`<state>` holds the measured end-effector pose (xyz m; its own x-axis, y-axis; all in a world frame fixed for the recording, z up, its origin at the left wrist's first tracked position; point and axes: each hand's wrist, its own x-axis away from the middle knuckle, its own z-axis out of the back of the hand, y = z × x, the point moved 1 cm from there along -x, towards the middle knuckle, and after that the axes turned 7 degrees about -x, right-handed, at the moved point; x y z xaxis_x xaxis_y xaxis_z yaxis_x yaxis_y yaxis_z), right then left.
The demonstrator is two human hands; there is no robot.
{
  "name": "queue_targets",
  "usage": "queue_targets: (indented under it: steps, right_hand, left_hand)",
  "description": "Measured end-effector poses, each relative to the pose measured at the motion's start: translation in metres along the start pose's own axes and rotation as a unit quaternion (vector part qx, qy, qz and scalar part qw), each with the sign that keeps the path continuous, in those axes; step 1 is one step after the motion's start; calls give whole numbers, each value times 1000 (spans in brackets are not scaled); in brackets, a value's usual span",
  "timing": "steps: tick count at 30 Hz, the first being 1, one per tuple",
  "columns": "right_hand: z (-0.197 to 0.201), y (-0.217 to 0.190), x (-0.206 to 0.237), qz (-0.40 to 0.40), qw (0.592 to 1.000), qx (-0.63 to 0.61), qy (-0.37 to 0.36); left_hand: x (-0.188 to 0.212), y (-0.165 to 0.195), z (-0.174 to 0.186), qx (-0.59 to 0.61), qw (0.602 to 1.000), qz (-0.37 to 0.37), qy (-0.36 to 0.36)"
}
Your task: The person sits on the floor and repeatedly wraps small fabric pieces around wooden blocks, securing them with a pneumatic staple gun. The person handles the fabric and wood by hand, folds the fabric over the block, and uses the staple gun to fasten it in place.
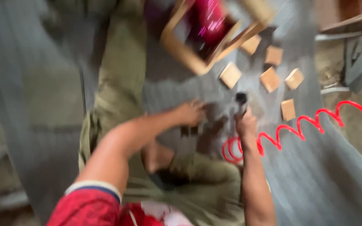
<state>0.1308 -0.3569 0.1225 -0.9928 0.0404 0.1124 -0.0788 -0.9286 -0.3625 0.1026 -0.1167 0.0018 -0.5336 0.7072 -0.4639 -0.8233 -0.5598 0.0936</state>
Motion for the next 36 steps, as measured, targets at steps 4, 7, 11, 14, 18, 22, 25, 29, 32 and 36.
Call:
queue_targets:
  steps: [4, 7, 11, 14, 18, 22, 25, 29, 32, 36]
  right_hand:
    - [-3, 3, -7, 10, 994, 83, -68]
    - [4, -2, -7, 85, 994, 50, -43]
    - [18, -26, 10, 111, 949, -295, -2]
    - [24, -50, 42, 29, 735, -649, -193]
    - [51, -65, 73, 125, 728, -667, -93]
    - [69, -67, 82, 111, 696, -709, -41]
    - [70, -64, 87, 142, 672, -727, -9]
    - [61, -51, 101, 190, 650, -735, 23]
    - [60, -36, 110, 229, 679, -696, 40]
    - [63, -22, 115, 185, 676, -712, -34]
  left_hand:
    - [-1, -8, 25, -19, 994, -19, -110]
    - [1, -7, 59, 155, 939, 216, -218]
    - [-5, 16, 103, 265, 853, 447, 53]
    - [-32, 43, 128, 367, 788, 478, 128]
    - [-72, 72, 159, 485, 721, 422, 258]
    - [-78, 84, 178, 612, 641, 369, 281]
    - [-70, 86, 184, 551, 670, 416, 274]
    - [-66, 88, 196, 569, 697, 316, 300]
    - [-67, 85, 214, 524, 762, 296, 239]
    - [-67, 79, 237, 521, 796, 274, 140]
